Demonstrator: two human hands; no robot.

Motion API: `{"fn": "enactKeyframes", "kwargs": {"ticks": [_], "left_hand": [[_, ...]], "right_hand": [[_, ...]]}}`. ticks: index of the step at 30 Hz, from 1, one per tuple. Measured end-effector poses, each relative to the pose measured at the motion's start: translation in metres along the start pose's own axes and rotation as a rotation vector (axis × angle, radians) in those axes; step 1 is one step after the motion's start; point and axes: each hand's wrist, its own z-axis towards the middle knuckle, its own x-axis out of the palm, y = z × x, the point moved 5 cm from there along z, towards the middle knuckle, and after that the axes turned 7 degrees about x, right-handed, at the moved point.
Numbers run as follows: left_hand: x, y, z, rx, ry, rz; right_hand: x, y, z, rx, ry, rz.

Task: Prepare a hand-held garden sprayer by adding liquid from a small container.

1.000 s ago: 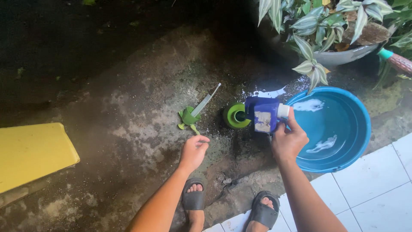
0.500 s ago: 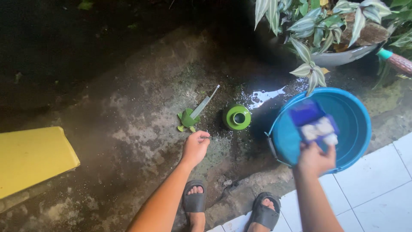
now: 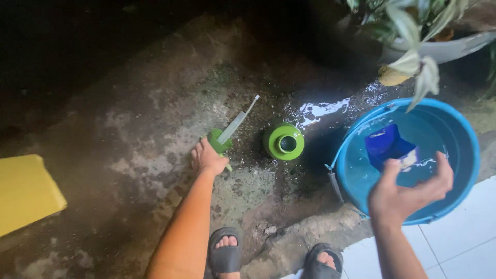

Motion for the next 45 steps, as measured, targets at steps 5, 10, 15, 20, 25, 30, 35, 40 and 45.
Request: {"fn": "enactKeyframes", "kwargs": {"ticks": [5, 10, 15, 20, 25, 30, 35, 40, 45], "left_hand": [[0.048, 0.035, 0.021, -0.078, 0.028, -0.001], [0.081, 0.071, 0.051, 0.173, -0.225, -0.193], [0.047, 0.034, 0.032, 0.001, -0.067, -0.157], [0.042, 0.034, 0.014, -0.044, -0.017, -0.094], [-0.024, 0.029, -0.013, 0.264, -0.175, -0.164], [-0.151, -0.016, -0.074, 0.487, -0.147, 0.109], [-0.224, -0.062, -0.128, 0.688, -0.139, 0.254], [-0.222, -0.102, -0.146, 0.785, -0.098, 0.450], [-0.207, -0.131, -0.152, 0.772, -0.082, 0.576]], "right_hand": [[0.017, 0.057, -0.040, -0.176, 0.148, 0.128], [0.023, 0.074, -0.066, -0.101, 0.200, 0.110], [0.023, 0.079, -0.078, -0.069, 0.225, 0.118], [0.024, 0.068, -0.086, -0.110, 0.259, 0.089], [0.002, 0.073, -0.092, -0.083, 0.290, 0.093], [-0.022, 0.073, -0.103, -0.064, 0.302, 0.094], [-0.033, 0.073, -0.112, 0.020, 0.351, 0.088], [-0.039, 0.073, -0.110, 0.054, 0.396, 0.055], [-0.051, 0.067, -0.100, 0.047, 0.388, 0.066]]}}
